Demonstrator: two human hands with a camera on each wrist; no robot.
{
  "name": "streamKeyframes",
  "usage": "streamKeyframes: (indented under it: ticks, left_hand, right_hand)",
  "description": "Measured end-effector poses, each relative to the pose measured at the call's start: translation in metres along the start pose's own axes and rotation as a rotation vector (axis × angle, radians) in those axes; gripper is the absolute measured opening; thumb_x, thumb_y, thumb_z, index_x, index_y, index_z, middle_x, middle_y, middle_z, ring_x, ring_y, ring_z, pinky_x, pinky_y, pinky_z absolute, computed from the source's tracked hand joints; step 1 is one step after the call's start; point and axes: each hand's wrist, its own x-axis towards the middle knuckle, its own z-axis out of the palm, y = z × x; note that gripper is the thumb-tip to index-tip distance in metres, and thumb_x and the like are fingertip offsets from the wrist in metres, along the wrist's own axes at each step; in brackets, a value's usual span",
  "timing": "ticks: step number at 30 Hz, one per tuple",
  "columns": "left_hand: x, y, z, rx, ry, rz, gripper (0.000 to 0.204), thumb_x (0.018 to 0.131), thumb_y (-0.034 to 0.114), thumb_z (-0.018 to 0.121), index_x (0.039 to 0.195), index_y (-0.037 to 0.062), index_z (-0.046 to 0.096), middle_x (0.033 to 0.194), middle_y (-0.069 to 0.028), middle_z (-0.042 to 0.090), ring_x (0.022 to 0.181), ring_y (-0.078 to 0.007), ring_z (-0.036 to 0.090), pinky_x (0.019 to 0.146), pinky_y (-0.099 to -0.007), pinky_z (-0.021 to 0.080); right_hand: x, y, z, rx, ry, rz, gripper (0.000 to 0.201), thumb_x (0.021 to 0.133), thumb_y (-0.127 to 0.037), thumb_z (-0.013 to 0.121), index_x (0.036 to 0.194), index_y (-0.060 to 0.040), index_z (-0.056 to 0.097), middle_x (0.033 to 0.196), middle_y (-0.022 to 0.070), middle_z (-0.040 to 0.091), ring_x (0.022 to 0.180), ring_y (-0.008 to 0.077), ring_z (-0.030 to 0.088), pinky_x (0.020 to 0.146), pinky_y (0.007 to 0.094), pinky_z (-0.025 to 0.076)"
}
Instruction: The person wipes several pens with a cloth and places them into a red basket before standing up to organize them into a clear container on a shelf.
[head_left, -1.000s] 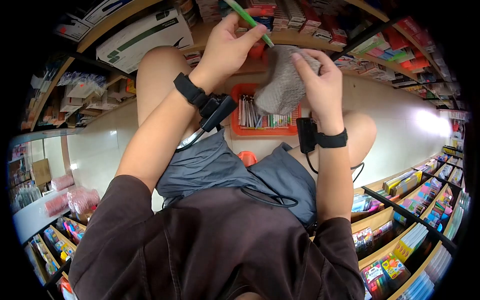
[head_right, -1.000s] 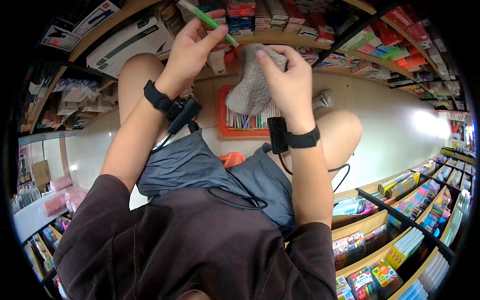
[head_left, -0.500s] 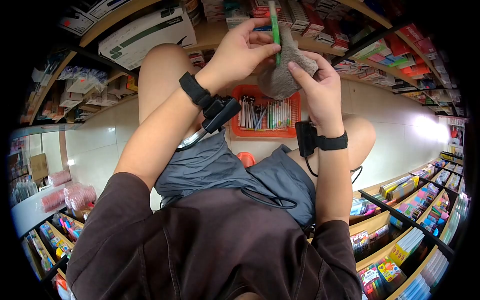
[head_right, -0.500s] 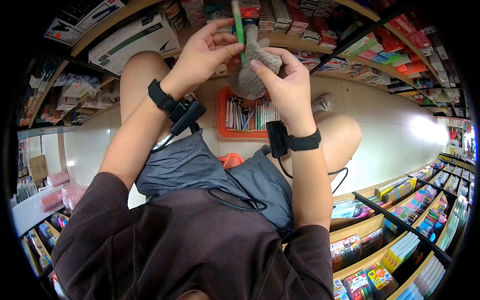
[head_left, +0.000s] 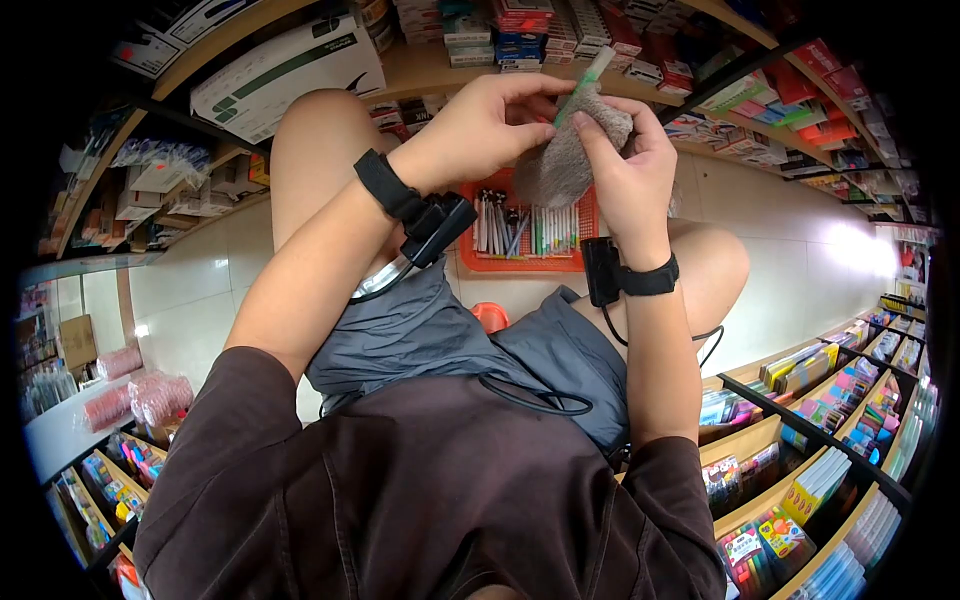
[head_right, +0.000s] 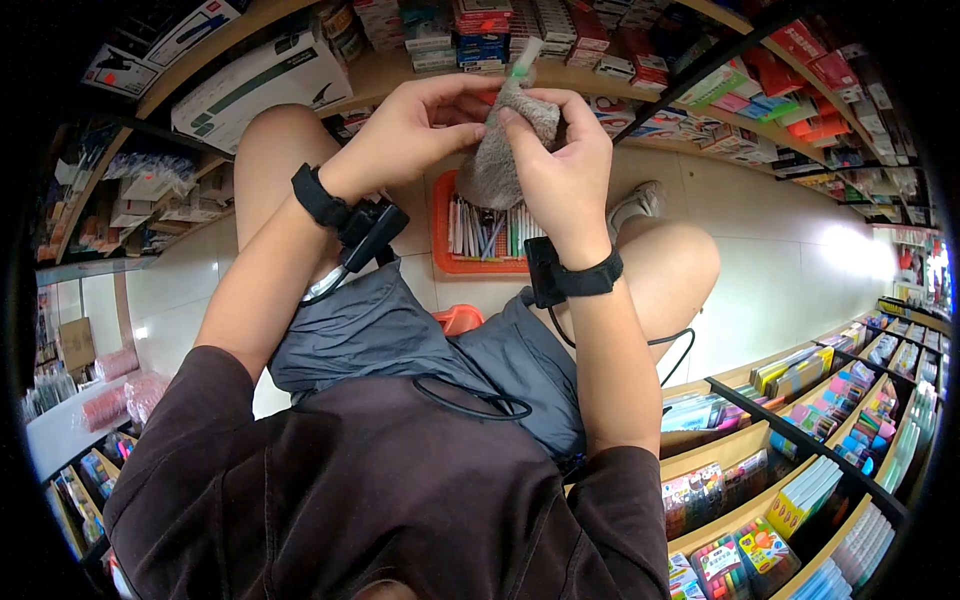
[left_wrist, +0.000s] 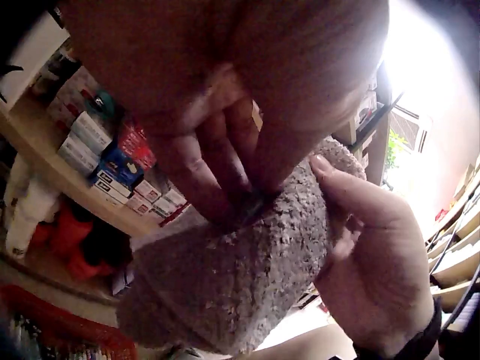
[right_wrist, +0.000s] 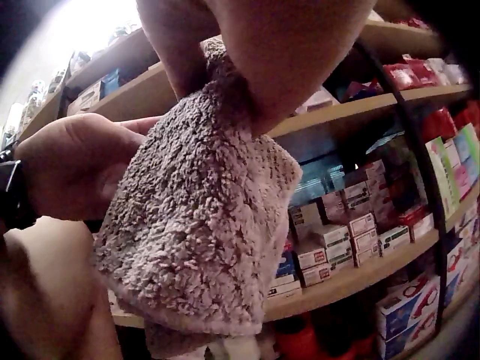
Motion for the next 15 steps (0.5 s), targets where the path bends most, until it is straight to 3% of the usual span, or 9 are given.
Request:
streamKeyframes:
  ticks: [9,15]
  left_hand:
    - [-0.001,0.001,0.002,0.104,-0.112,0.082,0.049,0.095,0.005,0.066,0.143,0.0074,0.057,0.112,-0.0056,0.069,0.1,-0.0108,0.063,0.091,-0.0288,0.052]
    - [-0.003,0.001,0.003,0.112,-0.203,0.03,0.05,0.094,0.002,0.063,0.143,0.0092,0.057,0.114,-0.0064,0.07,0.099,-0.0115,0.063,0.09,-0.0289,0.052]
  right_hand:
    - [0.009,-0.006,-0.016,0.01,0.156,-0.076,0.026,0.091,-0.008,0.076,0.111,0.0028,0.064,0.101,0.0073,0.071,0.091,0.0103,0.065,0.079,0.0251,0.052]
    - [0.022,0.001,-0.033,0.136,0.25,-0.112,0.024,0.093,-0.007,0.073,0.114,0.0027,0.063,0.107,0.0088,0.071,0.095,0.0117,0.065,0.084,0.0258,0.051]
